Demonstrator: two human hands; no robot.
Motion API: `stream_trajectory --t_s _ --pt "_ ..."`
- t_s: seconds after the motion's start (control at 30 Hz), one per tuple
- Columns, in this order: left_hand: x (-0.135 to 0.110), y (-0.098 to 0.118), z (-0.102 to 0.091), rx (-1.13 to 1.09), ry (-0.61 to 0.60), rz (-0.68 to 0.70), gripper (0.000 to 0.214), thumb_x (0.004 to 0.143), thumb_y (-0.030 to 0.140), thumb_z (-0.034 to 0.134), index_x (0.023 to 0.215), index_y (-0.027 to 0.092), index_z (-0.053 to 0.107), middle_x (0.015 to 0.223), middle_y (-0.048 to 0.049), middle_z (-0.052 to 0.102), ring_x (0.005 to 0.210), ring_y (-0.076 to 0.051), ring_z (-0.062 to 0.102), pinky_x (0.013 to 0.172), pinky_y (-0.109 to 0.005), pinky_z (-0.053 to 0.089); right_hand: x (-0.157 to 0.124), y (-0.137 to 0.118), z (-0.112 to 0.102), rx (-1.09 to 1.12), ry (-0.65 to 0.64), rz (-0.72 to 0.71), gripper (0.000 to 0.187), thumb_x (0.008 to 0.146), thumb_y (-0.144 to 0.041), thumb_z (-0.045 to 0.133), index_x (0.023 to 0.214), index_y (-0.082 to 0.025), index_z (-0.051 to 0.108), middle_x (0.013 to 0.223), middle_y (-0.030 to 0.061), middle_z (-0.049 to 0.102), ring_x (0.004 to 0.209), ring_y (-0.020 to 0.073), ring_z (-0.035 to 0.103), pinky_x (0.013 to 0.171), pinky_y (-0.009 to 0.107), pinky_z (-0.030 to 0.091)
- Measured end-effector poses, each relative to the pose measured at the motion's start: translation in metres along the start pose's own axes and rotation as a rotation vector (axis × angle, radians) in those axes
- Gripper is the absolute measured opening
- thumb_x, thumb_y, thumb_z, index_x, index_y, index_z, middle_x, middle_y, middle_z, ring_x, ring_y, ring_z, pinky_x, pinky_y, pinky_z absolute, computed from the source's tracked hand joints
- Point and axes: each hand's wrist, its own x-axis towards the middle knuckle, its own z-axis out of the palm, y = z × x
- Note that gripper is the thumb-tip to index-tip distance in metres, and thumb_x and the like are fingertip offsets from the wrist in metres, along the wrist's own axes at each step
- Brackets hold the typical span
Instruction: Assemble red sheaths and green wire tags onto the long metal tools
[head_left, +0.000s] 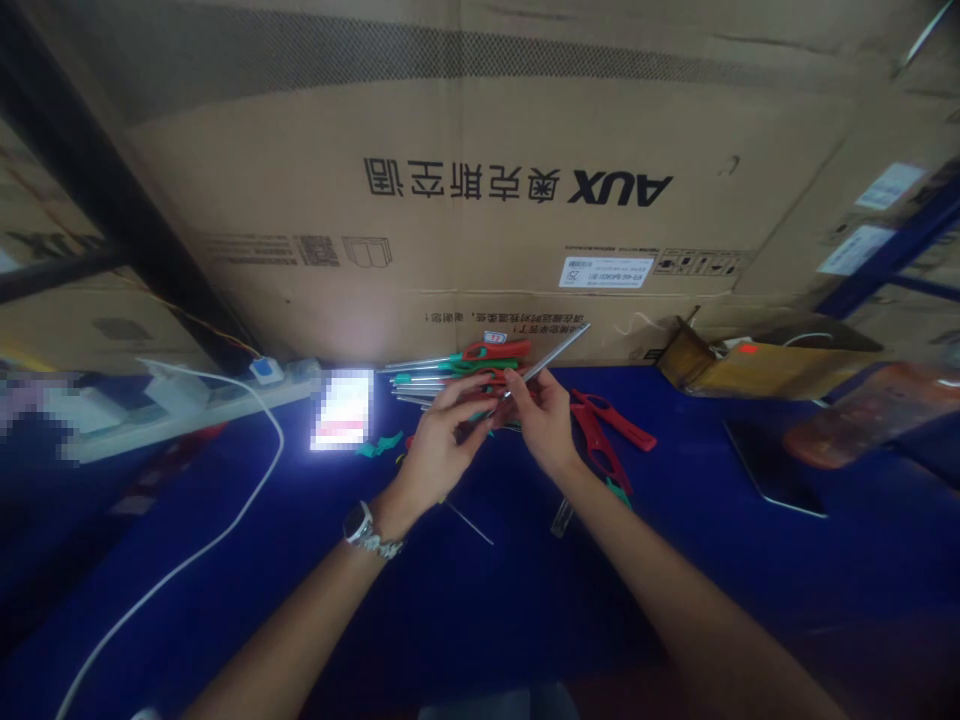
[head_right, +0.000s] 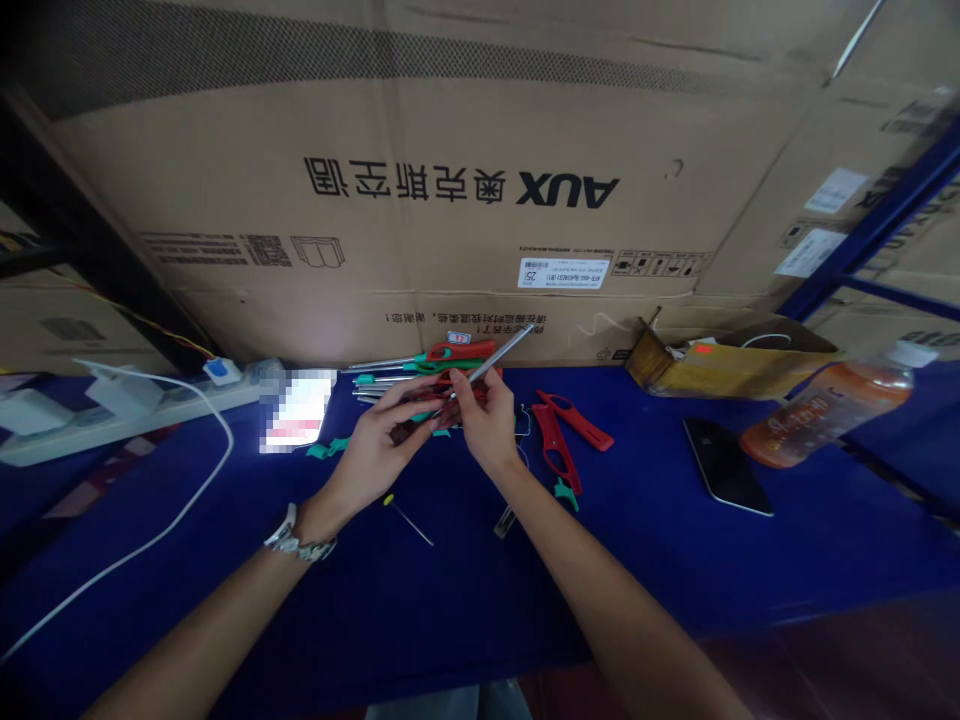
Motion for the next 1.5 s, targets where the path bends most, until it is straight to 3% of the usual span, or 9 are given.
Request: stream_trajectory --t_s 0.17,0.4,0.53,0.77,0.93,1.03,1.17,1.33,1.5 --pt "-0.003 -0.004 -0.017 0.056 -0.122 0.055 0.042 0.086 0.015 0.067 0.126 0.024 0.058 0.148 -0.011 0.047 0.137 -0.025 0.047 0.109 -0.048 0.047 0.003 0.002 -0.003 0.004 -0.001 0.021 0.043 0.071 -0.057 0.076 0.086 -0.024 0.054 0.058 -0.0054 0.065 0.044 0.018 0.065 0.04 0.03 0.055" --pt "-0.005 -0.005 -0.039 0.075 -0.168 0.009 0.004 0.088 0.02 0.065 0.086 0.02 0.061 0.136 -0.0114 0.057 0.117 -0.023 0.063 0.097 -0.044 0.054 0.005 0.003 -0.009 0.015 0.012 0.014 0.04 0.074 -0.054 0.076 0.086 -0.023 0.054 0.057 -0.0055 0.065 0.04 0.0163 0.061 0.039 0.029 0.054" --pt "-0.004 -0.007 -0.036 0.036 -0.167 -0.039 0.008 0.091 0.023 0.064 0.084 0.02 0.066 0.127 -0.0094 0.063 0.112 -0.022 0.064 0.091 -0.04 0.056 0.004 0.002 -0.009 0.023 0.005 0.007 0.039 0.075 -0.053 0.076 0.085 -0.023 0.053 0.057 -0.0057 0.065 0.039 0.0165 0.061 0.038 0.029 0.053" --pt "-0.003 -0.008 -0.03 -0.029 -0.084 -0.116 0.005 0.087 0.02 0.068 0.083 0.02 0.068 0.12 -0.0086 0.066 0.114 -0.022 0.063 0.097 -0.042 0.051 0.002 -0.001 -0.008 -0.002 -0.02 -0.013 0.04 0.074 -0.053 0.076 0.087 -0.023 0.053 0.059 -0.0051 0.067 0.04 0.0164 0.063 0.041 0.029 0.055" --pt "-0.005 -0.005 -0.029 0.021 -0.1 -0.101 0.006 0.089 0.018 0.064 0.085 0.02 0.066 0.121 -0.0084 0.063 0.116 -0.022 0.061 0.094 -0.039 0.053 0.001 0.0 -0.008 0.016 -0.021 -0.035 0.039 0.075 -0.052 0.076 0.088 -0.022 0.055 0.059 -0.0057 0.066 0.039 0.0149 0.062 0.04 0.027 0.054" --pt "-0.005 -0.003 -0.025 0.115 -0.048 -0.031 0.005 0.087 0.016 0.066 0.087 0.02 0.063 0.122 -0.0081 0.061 0.117 -0.022 0.061 0.096 -0.042 0.053 0.0 0.001 -0.006 0.023 -0.03 -0.034 0.04 0.074 -0.052 0.077 0.087 -0.021 0.055 0.058 -0.0057 0.066 0.04 0.0146 0.062 0.039 0.026 0.054" --pt "-0.004 0.0 -0.017 0.198 0.03 0.045 0.023 0.084 0.013 0.069 0.104 0.022 0.062 0.12 -0.0074 0.062 0.115 -0.022 0.061 0.1 -0.042 0.051 -0.003 0.001 -0.002 0.027 -0.055 -0.031 0.04 0.074 -0.052 0.077 0.085 -0.021 0.055 0.059 -0.0055 0.066 0.04 0.0142 0.062 0.039 0.025 0.054" --pt "-0.001 0.003 -0.01 0.192 0.065 0.022 0.013 0.087 0.012 0.066 0.096 0.021 0.064 0.113 -0.0062 0.065 0.106 -0.019 0.065 0.091 -0.037 0.056 -0.006 0.003 0.001 0.033 -0.055 -0.038 0.038 0.075 -0.051 0.076 0.086 -0.021 0.056 0.057 -0.0057 0.065 0.04 0.0139 0.062 0.04 0.026 0.055" --pt "0.0 0.002 -0.01 0.148 0.075 0.004 0.017 0.087 0.012 0.068 0.101 0.02 0.067 0.112 -0.0062 0.066 0.105 -0.018 0.065 0.085 -0.033 0.057 -0.005 0.005 0.001 0.046 -0.069 -0.033 0.037 0.076 -0.049 0.076 0.086 -0.021 0.055 0.057 -0.006 0.065 0.041 0.0139 0.063 0.039 0.025 0.054"
